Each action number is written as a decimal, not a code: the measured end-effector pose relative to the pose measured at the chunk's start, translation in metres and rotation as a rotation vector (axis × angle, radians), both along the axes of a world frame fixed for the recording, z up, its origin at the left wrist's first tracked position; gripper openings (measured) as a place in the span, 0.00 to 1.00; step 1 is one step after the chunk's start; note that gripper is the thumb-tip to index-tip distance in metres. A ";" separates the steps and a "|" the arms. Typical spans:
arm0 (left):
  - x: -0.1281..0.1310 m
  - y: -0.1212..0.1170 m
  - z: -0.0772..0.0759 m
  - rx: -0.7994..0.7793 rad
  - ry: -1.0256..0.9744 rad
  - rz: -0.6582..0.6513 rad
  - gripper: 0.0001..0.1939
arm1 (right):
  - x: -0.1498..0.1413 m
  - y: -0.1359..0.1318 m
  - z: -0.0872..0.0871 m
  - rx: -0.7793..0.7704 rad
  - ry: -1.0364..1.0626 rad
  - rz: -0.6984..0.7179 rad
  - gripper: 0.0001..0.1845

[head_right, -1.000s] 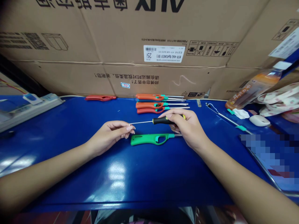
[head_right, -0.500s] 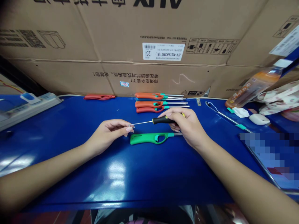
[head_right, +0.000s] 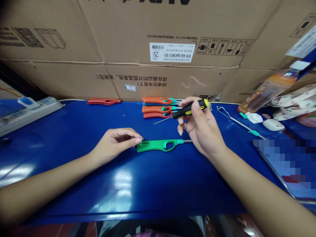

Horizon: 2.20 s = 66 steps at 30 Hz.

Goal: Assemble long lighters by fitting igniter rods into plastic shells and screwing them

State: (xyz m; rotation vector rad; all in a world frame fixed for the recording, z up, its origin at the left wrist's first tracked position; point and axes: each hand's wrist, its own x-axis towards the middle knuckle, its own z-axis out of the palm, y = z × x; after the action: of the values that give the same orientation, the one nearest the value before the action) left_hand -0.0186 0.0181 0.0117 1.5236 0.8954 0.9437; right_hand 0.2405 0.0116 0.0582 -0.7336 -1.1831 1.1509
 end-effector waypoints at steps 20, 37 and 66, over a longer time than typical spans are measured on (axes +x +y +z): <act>0.001 -0.006 -0.004 0.230 0.174 -0.092 0.07 | -0.011 -0.011 -0.011 0.000 -0.136 0.115 0.13; 0.001 -0.006 -0.003 0.264 0.214 -0.097 0.07 | -0.014 -0.014 -0.011 0.024 -0.217 0.071 0.15; 0.036 -0.016 -0.010 0.423 0.418 -0.158 0.19 | -0.015 -0.019 0.005 0.453 -0.518 -0.097 0.35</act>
State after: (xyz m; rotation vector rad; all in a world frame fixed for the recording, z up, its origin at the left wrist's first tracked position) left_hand 0.0178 0.0017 0.0017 2.1761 0.8800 0.7382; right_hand 0.2252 -0.0076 0.0631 -0.7446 -1.7462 0.5828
